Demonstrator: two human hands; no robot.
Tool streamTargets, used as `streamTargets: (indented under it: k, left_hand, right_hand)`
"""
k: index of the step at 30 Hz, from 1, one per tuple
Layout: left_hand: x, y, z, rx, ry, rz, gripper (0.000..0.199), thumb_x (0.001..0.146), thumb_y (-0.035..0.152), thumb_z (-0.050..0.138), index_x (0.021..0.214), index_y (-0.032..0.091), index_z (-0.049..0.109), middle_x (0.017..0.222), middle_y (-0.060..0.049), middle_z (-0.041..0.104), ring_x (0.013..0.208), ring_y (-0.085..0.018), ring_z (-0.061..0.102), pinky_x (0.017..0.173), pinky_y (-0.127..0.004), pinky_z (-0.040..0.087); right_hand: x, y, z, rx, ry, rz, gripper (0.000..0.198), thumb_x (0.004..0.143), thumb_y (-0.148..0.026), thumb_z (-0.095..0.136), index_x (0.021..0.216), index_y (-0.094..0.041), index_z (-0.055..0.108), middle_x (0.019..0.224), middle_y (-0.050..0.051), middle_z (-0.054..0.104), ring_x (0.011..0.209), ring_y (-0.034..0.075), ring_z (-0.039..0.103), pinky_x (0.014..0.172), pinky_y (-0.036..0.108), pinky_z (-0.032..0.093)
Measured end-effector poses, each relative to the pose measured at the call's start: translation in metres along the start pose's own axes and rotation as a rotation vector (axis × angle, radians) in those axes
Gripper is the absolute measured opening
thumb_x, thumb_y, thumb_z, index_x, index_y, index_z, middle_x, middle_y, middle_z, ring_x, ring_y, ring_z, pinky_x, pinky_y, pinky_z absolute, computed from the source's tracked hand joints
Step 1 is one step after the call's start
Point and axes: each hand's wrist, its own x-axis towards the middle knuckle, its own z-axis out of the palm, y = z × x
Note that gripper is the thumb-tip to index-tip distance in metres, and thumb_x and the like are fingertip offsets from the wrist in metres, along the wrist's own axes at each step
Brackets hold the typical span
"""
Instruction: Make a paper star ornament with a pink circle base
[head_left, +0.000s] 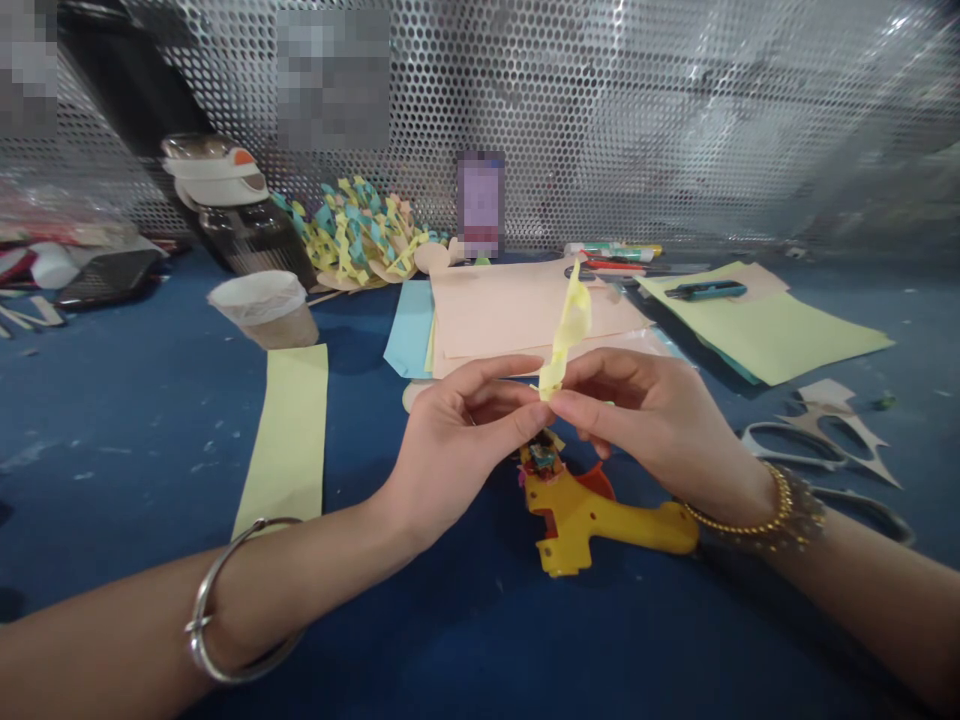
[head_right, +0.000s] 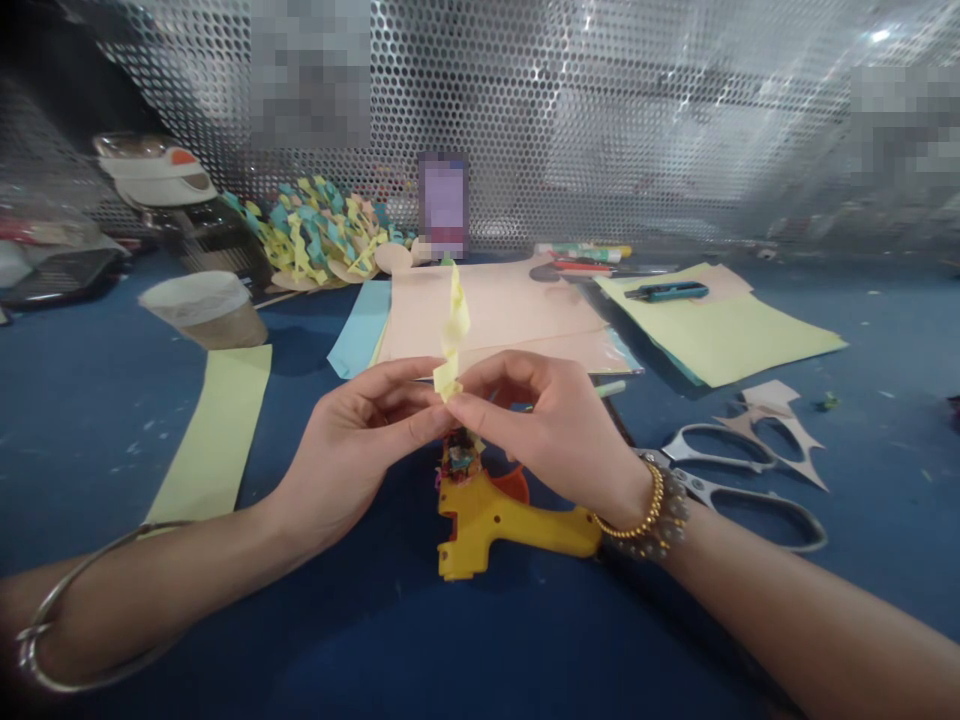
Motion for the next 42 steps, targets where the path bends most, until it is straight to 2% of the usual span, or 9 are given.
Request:
streamTargets:
  k: [4,9,16,26,35,39,42]
  left_hand:
    - [-0.0011,0.0005,0.0000,-0.003,-0.010,-0.018,0.029,0.073,0.021,0.077,0.100,0.025,0.069,0.076,0.003,0.071,0.074,-0.011,0.067,0.071,-0.019,0.053]
    - [-0.0009,-0.0008,-0.0006,-0.007,-0.036,-0.021,0.028,0.076,0.022,0.075,0.102,0.025,0.069,0.083,0.002,0.073,0.079,-0.009,0.066,0.075,-0.018,0.052]
    - [0.0003,0.0001,-0.0007,0.008,-0.044,-0.055,0.033,0.075,0.025,0.076,0.108,0.021,0.070,0.083,0.000,0.073,0.077,-0.009,0.065,0.074,-0.017,0.052]
    - [0.0010,0.0003,0.0015,0.014,-0.003,-0.051,0.023,0.073,0.023,0.077,0.095,0.017,0.075,0.084,-0.001,0.074,0.076,-0.009,0.065,0.073,-0.017,0.053]
    - [0.0000,0.0015,0.0011,0.098,0.023,-0.048,0.027,0.070,0.026,0.080,0.095,0.020,0.074,0.083,0.000,0.075,0.077,-0.011,0.068,0.073,-0.018,0.055]
    - [-0.0005,0.0018,0.0009,0.086,0.024,-0.060,0.030,0.070,0.025,0.079,0.099,0.019,0.072,0.083,-0.001,0.075,0.077,-0.011,0.068,0.073,-0.019,0.055]
    - [-0.0005,0.0020,0.0013,0.067,0.036,-0.063,0.027,0.070,0.024,0.079,0.095,0.017,0.073,0.084,-0.001,0.076,0.077,-0.012,0.068,0.074,-0.019,0.056]
  right_hand:
    - [0.0007,-0.0016,-0.0003,0.006,-0.010,0.005,0.010,0.077,-0.029,0.069,0.076,-0.020,0.065,0.072,-0.002,0.063,0.045,0.006,0.050,0.041,0.022,0.043]
    - [0.0005,-0.0003,-0.0011,0.052,-0.021,0.008,0.011,0.078,-0.029,0.069,0.077,-0.019,0.066,0.061,-0.004,0.058,0.044,0.006,0.049,0.041,0.020,0.042]
    - [0.0010,0.0031,-0.0006,0.120,-0.035,0.040,0.016,0.075,-0.023,0.073,0.088,-0.018,0.064,0.076,-0.002,0.063,0.048,0.005,0.051,0.043,0.017,0.045]
    - [0.0008,0.0036,-0.0035,0.036,-0.051,0.031,0.015,0.082,-0.033,0.067,0.082,-0.018,0.068,0.060,-0.004,0.059,0.044,0.006,0.051,0.041,0.018,0.044]
    - [-0.0009,-0.0005,-0.0012,-0.035,-0.037,0.019,0.013,0.074,-0.030,0.073,0.080,-0.019,0.069,0.075,0.000,0.068,0.052,0.009,0.056,0.045,0.021,0.046]
    - [-0.0002,-0.0004,-0.0026,-0.028,-0.035,0.024,0.013,0.077,-0.032,0.070,0.080,-0.019,0.069,0.065,-0.002,0.064,0.044,0.007,0.050,0.041,0.021,0.042]
    - [-0.0002,-0.0019,-0.0031,-0.029,-0.039,0.030,0.013,0.078,-0.032,0.068,0.078,-0.019,0.068,0.060,-0.003,0.060,0.043,0.007,0.050,0.040,0.021,0.041]
